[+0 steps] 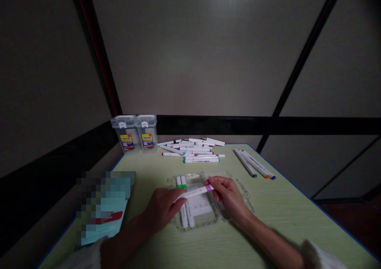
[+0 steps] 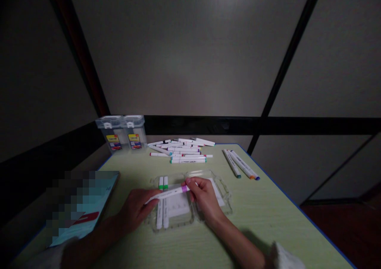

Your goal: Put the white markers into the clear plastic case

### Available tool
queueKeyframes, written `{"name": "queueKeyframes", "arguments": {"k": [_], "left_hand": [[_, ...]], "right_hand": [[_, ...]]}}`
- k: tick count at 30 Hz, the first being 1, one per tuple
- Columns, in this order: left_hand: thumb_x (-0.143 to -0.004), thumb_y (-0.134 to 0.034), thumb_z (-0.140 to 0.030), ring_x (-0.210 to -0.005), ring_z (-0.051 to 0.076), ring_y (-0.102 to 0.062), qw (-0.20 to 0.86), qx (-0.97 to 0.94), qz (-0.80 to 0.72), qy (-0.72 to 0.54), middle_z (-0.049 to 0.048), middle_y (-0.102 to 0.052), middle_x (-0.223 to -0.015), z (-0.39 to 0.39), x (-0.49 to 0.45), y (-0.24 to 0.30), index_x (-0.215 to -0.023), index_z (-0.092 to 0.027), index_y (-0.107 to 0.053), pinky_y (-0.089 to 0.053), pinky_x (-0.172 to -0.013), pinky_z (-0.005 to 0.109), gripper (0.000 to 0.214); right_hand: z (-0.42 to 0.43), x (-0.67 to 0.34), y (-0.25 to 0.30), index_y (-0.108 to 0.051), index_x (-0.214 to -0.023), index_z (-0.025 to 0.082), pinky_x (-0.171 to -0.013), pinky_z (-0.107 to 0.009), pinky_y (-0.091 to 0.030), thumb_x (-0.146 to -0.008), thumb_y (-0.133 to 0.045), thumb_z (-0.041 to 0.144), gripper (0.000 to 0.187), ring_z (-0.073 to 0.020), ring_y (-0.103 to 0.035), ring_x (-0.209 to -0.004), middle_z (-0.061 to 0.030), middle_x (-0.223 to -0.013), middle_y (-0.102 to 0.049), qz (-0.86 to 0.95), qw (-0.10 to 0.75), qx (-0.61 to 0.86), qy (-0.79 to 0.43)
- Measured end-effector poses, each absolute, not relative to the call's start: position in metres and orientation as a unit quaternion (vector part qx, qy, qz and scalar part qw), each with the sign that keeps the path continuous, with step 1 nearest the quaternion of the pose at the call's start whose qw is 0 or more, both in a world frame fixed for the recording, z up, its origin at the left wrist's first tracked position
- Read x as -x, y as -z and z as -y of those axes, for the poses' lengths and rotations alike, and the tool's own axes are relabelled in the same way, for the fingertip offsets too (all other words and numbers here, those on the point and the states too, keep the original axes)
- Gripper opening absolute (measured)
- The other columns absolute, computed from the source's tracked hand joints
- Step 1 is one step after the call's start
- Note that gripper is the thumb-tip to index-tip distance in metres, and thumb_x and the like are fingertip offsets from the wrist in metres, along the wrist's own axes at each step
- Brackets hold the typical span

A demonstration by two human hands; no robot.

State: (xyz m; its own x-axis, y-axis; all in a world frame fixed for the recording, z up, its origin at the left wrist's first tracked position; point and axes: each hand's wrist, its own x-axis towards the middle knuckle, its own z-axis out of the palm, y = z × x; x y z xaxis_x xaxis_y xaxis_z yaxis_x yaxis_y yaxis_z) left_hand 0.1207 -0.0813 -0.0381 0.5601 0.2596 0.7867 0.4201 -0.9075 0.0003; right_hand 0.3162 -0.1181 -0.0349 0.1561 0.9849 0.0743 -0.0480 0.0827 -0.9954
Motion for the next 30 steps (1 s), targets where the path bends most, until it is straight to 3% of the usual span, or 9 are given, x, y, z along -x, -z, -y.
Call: {"name": "queueKeyframes", "arguments": {"k": [9,18,30], "left_hand": [[-0.088,-0.031,-0.030,-0.048,0.010,-0.060,0.095,0.883,0.198,0.415,0.0030,-0.068,-0.062,0.083,-0.121,0.036,-0.084,-0.014,-0.058,-0.045,-0.048,0.020,0.031],[-0.088,-0.030,-0.030,-0.044,0.010,-0.059,0.101,0.881,0.197,0.417,0.0025,-0.067,-0.058,0.082,-0.122,0.034,-0.082,-0.013,-0.058,-0.043,-0.044,0.020,0.033],[-0.088,-0.032,-0.030,-0.047,0.010,-0.060,0.094,0.884,0.199,0.413,0.0030,-0.068,-0.061,0.081,-0.122,0.037,-0.084,-0.013,-0.058,-0.045,-0.046,0.020,0.031]], "right_hand": [[0.120,-0.314,0.037,-0.067,-0.083,0.012,-0.042,-0.021,-0.019,-0.073,-0.055,0.040,0.032,-0.0069,-0.027,-0.036,0.0073,-0.031,-0.035,0.448,0.566,0.451,-0.525],[0.123,-0.312,0.029,-0.065,-0.074,0.012,-0.042,-0.021,-0.022,-0.073,-0.051,0.047,0.037,-0.0079,-0.032,-0.039,0.0063,-0.038,-0.038,0.506,0.545,0.510,-0.432],[0.121,-0.315,0.032,-0.057,-0.061,0.014,-0.044,-0.021,-0.027,-0.077,-0.046,0.043,0.035,-0.0102,-0.037,-0.048,0.0030,-0.048,-0.041,0.571,0.523,0.545,-0.321]]}}
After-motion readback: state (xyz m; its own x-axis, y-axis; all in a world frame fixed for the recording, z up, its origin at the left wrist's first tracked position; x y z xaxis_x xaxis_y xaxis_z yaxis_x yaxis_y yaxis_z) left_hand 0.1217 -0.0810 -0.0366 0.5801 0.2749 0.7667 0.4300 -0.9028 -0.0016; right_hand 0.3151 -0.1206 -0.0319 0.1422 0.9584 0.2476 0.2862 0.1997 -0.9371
